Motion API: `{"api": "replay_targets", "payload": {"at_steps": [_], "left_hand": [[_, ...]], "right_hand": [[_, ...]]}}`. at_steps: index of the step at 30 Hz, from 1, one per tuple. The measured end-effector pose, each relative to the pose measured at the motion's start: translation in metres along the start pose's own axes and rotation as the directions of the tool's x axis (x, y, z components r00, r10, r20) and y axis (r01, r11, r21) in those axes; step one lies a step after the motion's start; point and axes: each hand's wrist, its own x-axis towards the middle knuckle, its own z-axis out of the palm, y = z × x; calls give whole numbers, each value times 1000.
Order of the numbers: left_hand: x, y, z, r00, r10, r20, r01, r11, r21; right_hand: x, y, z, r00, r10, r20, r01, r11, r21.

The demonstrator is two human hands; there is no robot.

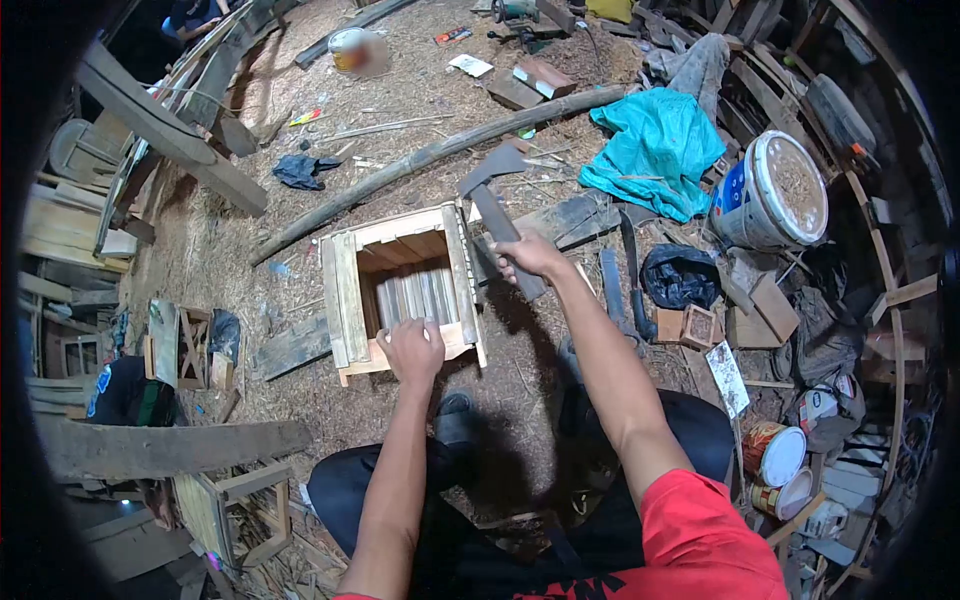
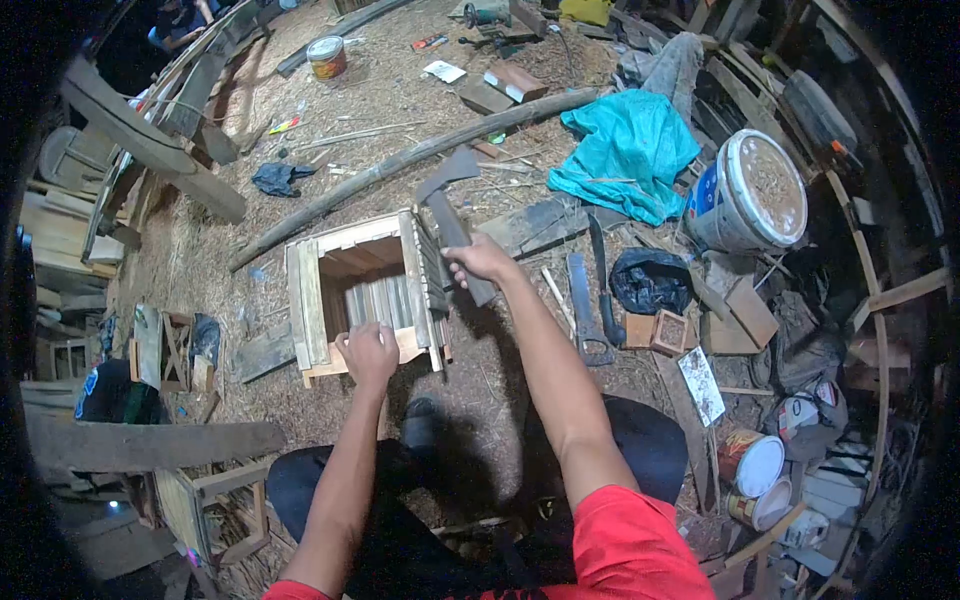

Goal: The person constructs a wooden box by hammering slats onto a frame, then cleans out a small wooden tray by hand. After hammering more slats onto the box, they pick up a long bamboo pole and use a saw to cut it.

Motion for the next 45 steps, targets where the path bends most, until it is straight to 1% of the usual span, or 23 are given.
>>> {"api": "replay_targets", "payload": {"at_steps": [3, 6, 8, 9, 11, 14, 16, 17, 20, 21, 24, 25, 28, 29, 32, 33, 34, 36, 38, 39, 40, 43, 45], "left_hand": [[0, 0, -1, 1000, 18, -7, -18, 1000, 9], [-1, 1, -1, 1000, 9, -5, -9, 1000, 21], [0, 0, 0, 1000, -2, 21, 1, 999, 36], [2, 4, -4, 997, -23, 73, 20, 999, 32], [6, 7, -14, 982, -64, 175, 59, 998, 33], [1, 3, -2, 996, -54, -68, 48, 995, -87], [6, 7, -2, 994, -98, -50, 96, 995, -40], [9, 8, -1, 992, -121, -38, 121, 993, -18], [23, 16, -3, 997, 20, 73, -21, 1000, 23], [23, 15, -1, 990, -33, 134, 28, 999, 39], [19, 13, 0, 983, -34, 182, 33, 999, 5], [17, 14, 1, 993, -32, 114, 34, 999, -20], [17, 11, 1, 978, -42, 206, 56, 996, -67], [13, 13, 4, 999, -28, 42, 32, 996, -84], [19, 20, -16, 927, -98, 361, 103, 995, 5], [18, 19, -13, 938, -106, 331, 116, 993, -12], [19, 19, -7, 948, -113, 296, 128, 991, -31], [20, 18, -7, 950, -130, 283, 150, 987, -50], [27, 19, -12, 936, -139, 322, 163, 986, -48], [31, 19, -13, 940, -139, 313, 167, 984, -66], [35, 18, -15, 936, -141, 324, 169, 984, -60], [40, 16, -15, 929, -139, 344, 163, 986, -43], [38, 16, -13, 935, -122, 334, 141, 990, -32]], "right_hand": [[-7, 4, 9, 998, -9, 63, 9, 1000, -2], [-9, 7, 11, 997, -15, 70, 10, 998, 68], [-10, 6, 16, 999, -41, 34, 40, 999, 21], [-10, 7, 17, 998, -56, 15, 56, 998, -7], [-7, 12, 24, 998, -61, 31, 59, 995, 82], [7, 27, 37, 995, -98, 34, 91, 981, 170], [14, 32, 42, 989, -145, 27, 136, 968, 211], [17, 34, 42, 992, -123, 35, 112, 970, 214], [12, 31, 43, 995, -98, 36, 91, 984, 154], [6, 28, 46, 996, -87, 20, 80, 967, 243], [-12, 15, 49, 993, -52, -104, 93, 893, 441], [-8, 18, 41, 989, -45, -140, 108, 872, 478], [3, 27, 17, 950, 9, -313, 210, 724, 657], [6, 32, 13, 949, 1, -317, 236, 665, 709], [-24, 24, 42, 981, 1, -195, 123, 774, 622], [-32, 23, 49, 996, 85, 8, -72, 792, 606], [-32, 25, 57, 987, 82, 139, -145, 829, 540], [-35, 18, 61, 980, 115, 162, -192, 761, 620], [-35, 14, 44, 979, 55, 196, -176, 717, 675], [-32, 11, 39, 985, 25, 172, -139, 707, 693], [-30, 10, 35, 998, 22, 51, -52, 704, 708], [-17, 4, 37, 988, -23, -153, 136, 605, 784], [-17, 8, 46, 1000, 21, -3, -14, 779, 627]]}}
